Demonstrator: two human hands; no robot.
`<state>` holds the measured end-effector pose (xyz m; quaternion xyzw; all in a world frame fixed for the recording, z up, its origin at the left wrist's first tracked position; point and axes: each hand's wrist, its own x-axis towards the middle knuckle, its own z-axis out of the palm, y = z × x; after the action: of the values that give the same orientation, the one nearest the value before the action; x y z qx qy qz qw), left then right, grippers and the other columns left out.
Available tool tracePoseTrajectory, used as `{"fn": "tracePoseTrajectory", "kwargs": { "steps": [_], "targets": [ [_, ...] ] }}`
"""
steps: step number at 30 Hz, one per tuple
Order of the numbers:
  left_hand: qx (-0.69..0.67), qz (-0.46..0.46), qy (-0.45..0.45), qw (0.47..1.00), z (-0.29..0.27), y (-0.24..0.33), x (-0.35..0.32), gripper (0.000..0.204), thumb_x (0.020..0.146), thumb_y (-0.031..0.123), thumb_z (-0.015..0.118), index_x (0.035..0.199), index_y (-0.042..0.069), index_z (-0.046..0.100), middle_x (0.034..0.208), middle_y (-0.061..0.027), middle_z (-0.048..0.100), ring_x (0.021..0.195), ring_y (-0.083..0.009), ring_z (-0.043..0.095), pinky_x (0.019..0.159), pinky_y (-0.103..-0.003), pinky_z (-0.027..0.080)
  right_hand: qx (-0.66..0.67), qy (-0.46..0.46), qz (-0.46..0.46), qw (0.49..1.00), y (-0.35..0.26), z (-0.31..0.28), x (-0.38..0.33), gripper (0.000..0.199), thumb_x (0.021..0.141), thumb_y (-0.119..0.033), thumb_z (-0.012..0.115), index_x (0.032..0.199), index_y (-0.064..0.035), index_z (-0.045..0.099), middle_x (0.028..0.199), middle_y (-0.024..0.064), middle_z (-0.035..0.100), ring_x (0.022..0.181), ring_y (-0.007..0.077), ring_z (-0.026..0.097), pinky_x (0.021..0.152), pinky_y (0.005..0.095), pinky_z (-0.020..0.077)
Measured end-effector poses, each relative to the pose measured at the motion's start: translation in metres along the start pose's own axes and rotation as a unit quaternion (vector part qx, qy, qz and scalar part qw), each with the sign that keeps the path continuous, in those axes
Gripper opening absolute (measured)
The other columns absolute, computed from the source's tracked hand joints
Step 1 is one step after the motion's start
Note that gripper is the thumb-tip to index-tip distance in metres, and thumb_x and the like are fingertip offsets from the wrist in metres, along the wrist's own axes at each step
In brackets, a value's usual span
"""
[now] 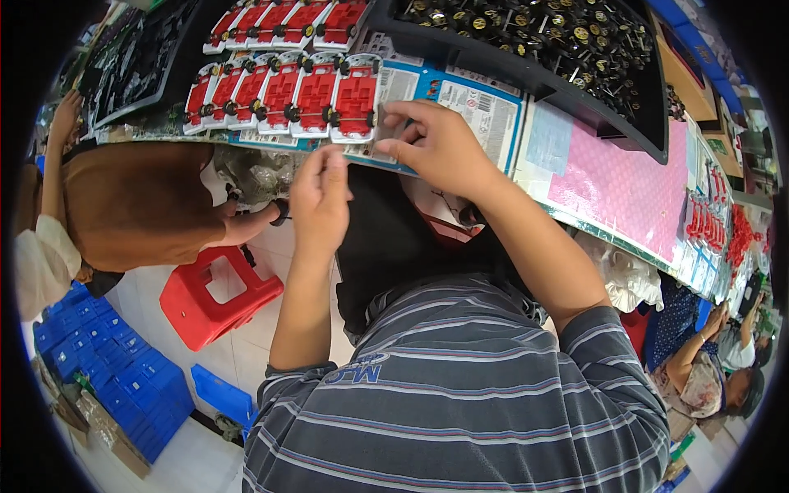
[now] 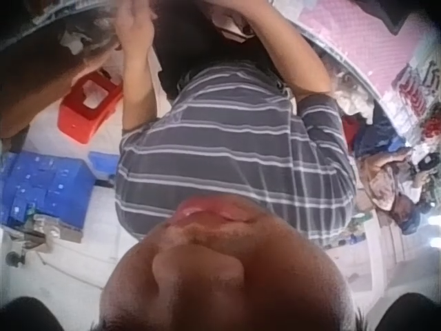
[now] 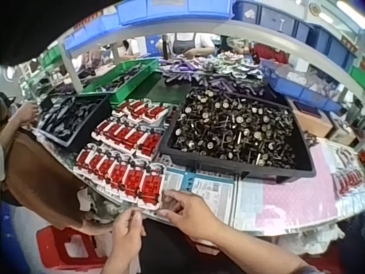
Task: The person assembles toy cars by attaching wheel axles onto toy car bodies by hand and placing the assembled cars onto the table.
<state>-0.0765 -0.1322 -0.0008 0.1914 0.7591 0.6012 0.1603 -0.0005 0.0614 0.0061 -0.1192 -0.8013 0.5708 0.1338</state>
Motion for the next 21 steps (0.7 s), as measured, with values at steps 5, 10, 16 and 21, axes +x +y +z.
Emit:
{"fn": "tracePoseTrajectory", "kwargs": {
  "steps": [5, 10, 16, 21],
  "targets": [
    [0.017, -0.014, 0.053, 0.998, -0.026, -0.009, 0.005, 0.03, 0.106, 0.028, 0.054, 0.116, 0.003, 0.067, 0.082, 0.0042, 0.058, 0.064, -0.0023, 0.045, 0.057, -0.021, 0.036, -0.02, 0.176, 0.001, 0.984, 0.004, -0.061, -0.074, 0.019, 0.09, -0.003, 0.071, 0.108, 0.0022, 0.069, 0.094, 0.0071, 0.067, 0.083, 0.012, 0.063, 0.073, 0.0248, 0.0517],
    [0.003, 0.015, 0.043, 0.999, -0.019, -0.011, -0.009, 0.026, 0.108, 0.022, 0.05, 0.107, 0.001, 0.065, 0.07, 0.0064, 0.046, 0.059, -0.0001, 0.035, 0.051, -0.018, 0.025, -0.211, 0.386, 0.099, 0.893, 0.04, -0.173, -0.169, 0.017, 0.091, -0.006, 0.07, 0.107, -0.0001, 0.07, 0.092, 0.0085, 0.07, 0.08, 0.0136, 0.066, 0.075, 0.0271, 0.0537],
    [-0.047, 0.028, -0.123, 0.991, 0.065, 0.027, -0.014, 0.026, 0.107, 0.02, 0.05, 0.106, -0.001, 0.064, 0.071, 0.004, 0.047, 0.059, -0.0025, 0.04, 0.053, -0.019, 0.029, -0.552, 0.493, 0.204, 0.641, 0.071, -0.356, -0.308, 0.036, 0.082, -0.007, 0.077, 0.116, -0.0029, 0.068, 0.111, 0.0196, 0.067, 0.099, 0.0349, 0.068, 0.085, 0.0401, 0.0543],
    [-0.057, 0.024, -0.221, 0.973, 0.137, 0.047, -0.017, 0.024, 0.105, 0.02, 0.054, 0.107, 0.0, 0.066, 0.076, 0.0039, 0.052, 0.062, -0.0022, 0.041, 0.056, -0.018, 0.032, -0.585, 0.458, 0.205, 0.637, 0.098, -0.389, -0.343, 0.032, 0.081, -0.005, 0.074, 0.112, 0.0001, 0.069, 0.114, 0.0223, 0.064, 0.105, 0.0399, 0.064, 0.091, 0.0459, 0.0514]
  ]
}}
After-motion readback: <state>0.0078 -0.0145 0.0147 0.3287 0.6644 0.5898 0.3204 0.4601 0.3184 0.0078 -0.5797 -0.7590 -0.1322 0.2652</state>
